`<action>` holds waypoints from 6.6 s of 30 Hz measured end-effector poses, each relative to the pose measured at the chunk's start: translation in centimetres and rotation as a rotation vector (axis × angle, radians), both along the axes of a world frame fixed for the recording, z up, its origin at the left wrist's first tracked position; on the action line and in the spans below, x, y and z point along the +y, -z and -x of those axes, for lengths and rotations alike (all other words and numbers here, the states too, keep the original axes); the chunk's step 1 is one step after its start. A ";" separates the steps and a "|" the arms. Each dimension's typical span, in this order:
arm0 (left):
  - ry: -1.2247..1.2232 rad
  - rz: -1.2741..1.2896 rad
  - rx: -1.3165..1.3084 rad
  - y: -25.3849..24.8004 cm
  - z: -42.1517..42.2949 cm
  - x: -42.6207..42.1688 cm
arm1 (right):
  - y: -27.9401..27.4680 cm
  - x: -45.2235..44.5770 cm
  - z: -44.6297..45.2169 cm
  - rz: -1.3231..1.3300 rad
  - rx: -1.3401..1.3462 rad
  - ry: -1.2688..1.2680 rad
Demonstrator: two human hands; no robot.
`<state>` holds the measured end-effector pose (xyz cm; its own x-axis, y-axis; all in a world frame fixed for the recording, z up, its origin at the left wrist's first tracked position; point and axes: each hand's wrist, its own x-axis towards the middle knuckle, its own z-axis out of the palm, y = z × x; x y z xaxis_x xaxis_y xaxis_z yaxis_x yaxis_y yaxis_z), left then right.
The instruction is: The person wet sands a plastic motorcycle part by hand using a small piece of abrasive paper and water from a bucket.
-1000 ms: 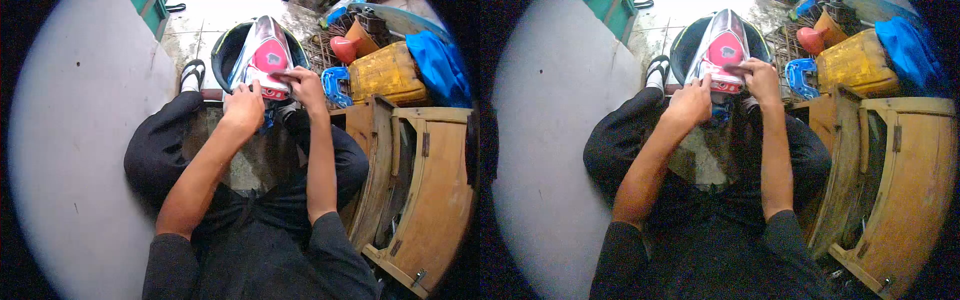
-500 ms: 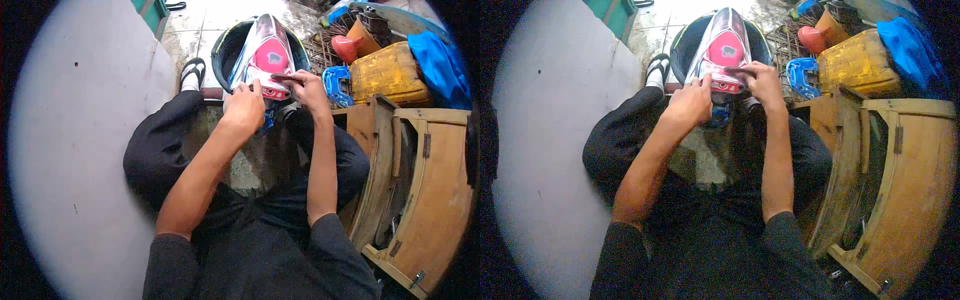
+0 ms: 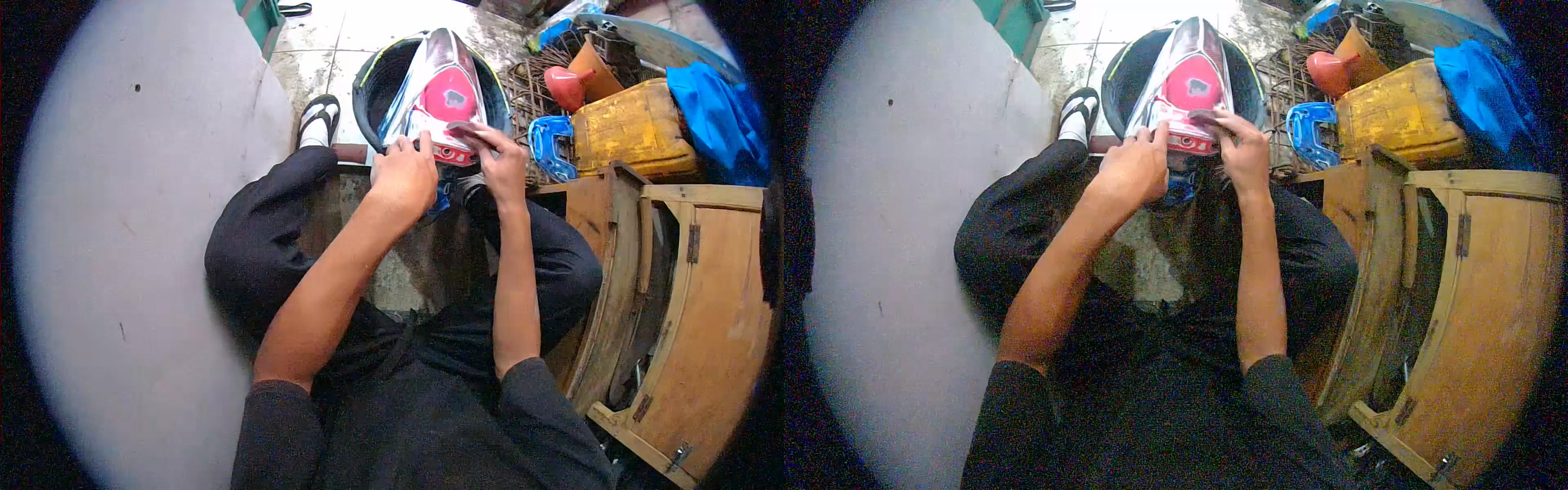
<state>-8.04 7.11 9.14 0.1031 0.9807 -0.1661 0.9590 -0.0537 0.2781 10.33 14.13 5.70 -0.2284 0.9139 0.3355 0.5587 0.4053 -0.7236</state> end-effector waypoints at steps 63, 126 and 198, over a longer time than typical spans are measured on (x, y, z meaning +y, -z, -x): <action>0.017 0.079 0.010 -0.1 -0.1 0.6 | 0.6 -0.2 2.5 0.113 -0.432 0.094; -0.016 0.016 0.008 1.4 -0.4 0.3 | 0.5 0.3 4.4 0.223 -0.466 0.136; -0.024 -0.098 0.006 1.7 -0.2 0.3 | -0.6 -3.5 4.3 0.059 -0.383 -0.021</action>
<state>-7.85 7.39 7.45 0.0784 0.9945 -0.0694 0.9621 -0.0573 0.2665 6.06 10.65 6.31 -0.3463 0.9228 0.1691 0.7851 0.3837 -0.4862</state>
